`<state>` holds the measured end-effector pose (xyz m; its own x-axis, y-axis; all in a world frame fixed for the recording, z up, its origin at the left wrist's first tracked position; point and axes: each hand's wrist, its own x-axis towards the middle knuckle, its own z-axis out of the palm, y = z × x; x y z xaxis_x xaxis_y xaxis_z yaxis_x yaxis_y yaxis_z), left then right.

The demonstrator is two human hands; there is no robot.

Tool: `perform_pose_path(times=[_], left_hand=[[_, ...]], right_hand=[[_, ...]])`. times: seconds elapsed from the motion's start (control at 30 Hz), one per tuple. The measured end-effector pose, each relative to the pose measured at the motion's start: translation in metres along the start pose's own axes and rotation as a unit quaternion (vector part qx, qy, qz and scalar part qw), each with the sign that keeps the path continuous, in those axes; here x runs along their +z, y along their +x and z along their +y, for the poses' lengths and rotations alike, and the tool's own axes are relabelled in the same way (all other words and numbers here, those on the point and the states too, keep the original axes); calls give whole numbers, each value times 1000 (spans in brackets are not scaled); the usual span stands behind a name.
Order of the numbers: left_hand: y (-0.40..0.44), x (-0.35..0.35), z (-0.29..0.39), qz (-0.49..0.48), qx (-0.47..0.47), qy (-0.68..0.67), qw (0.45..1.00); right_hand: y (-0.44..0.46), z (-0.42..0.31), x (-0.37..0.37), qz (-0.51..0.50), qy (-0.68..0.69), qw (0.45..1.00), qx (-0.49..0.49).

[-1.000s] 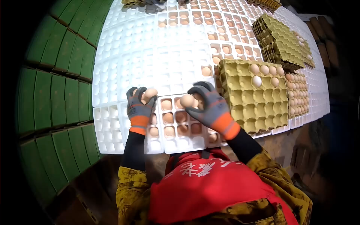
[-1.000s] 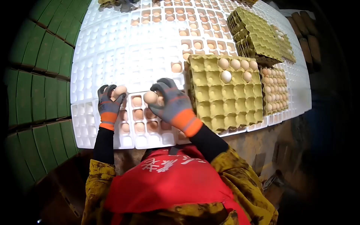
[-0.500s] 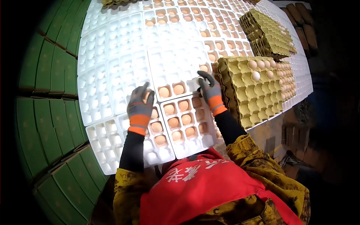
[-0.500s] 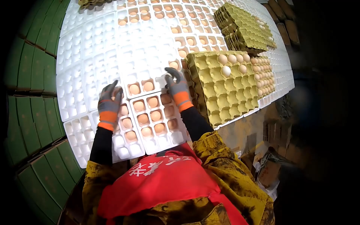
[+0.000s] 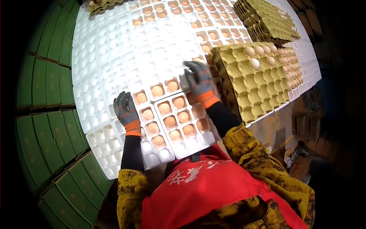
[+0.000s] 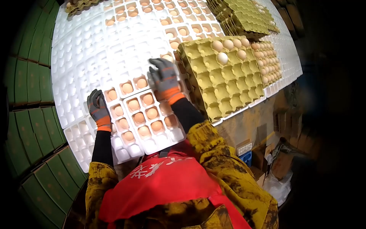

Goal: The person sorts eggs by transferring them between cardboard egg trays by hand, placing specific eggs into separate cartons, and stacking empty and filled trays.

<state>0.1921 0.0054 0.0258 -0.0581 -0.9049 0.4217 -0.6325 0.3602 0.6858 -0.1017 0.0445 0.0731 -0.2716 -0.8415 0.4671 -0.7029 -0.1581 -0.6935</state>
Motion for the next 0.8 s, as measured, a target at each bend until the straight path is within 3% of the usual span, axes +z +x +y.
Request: perform_pose_path(times=[0.07,0.1,0.23,0.27,0.37,0.43,0.5,0.53,0.57,0.63,0.67,0.73,0.8], left_hand=[[4,0,3,-14,33,61,998],[1,6,-6,-1,-1,-9,1000],[3,4,-1,-11,20,33,999],[4,4,5,-11,20,43,999],[2,9,0,-3,18,27,999],[3,6,-7,-27,39,71,996],[3,5,-10,-43,81,150,984],[0,12,-20,-22,22,42,999],[-2,13,-13,-30,-44,-41,998],[1,12,-13,-28,-47,-54,997],[2,15,-23,-36,-19,19,999],[5,25,18,-26,-71,-92,993],[12,38,98,-43,-84,-185,978]], right_hand=[[0,3,4,-44,-77,994,-58],[0,6,3,-49,-121,989,-70],[5,10,-10,-58,-302,951,32],[10,13,-11,-152,-351,921,72],[15,12,-10,-151,-336,921,129],[11,9,-16,-121,-356,924,66],[2,-9,-26,-100,-362,921,100],[2,-1,-28,-190,-371,902,114],[-16,24,-14,-153,-440,884,50],[-33,16,-14,-92,-434,896,8],[-27,-2,-34,-132,-354,925,45],[-11,-55,-101,-152,-198,966,72],[-5,-56,-165,-9,-102,994,27]])
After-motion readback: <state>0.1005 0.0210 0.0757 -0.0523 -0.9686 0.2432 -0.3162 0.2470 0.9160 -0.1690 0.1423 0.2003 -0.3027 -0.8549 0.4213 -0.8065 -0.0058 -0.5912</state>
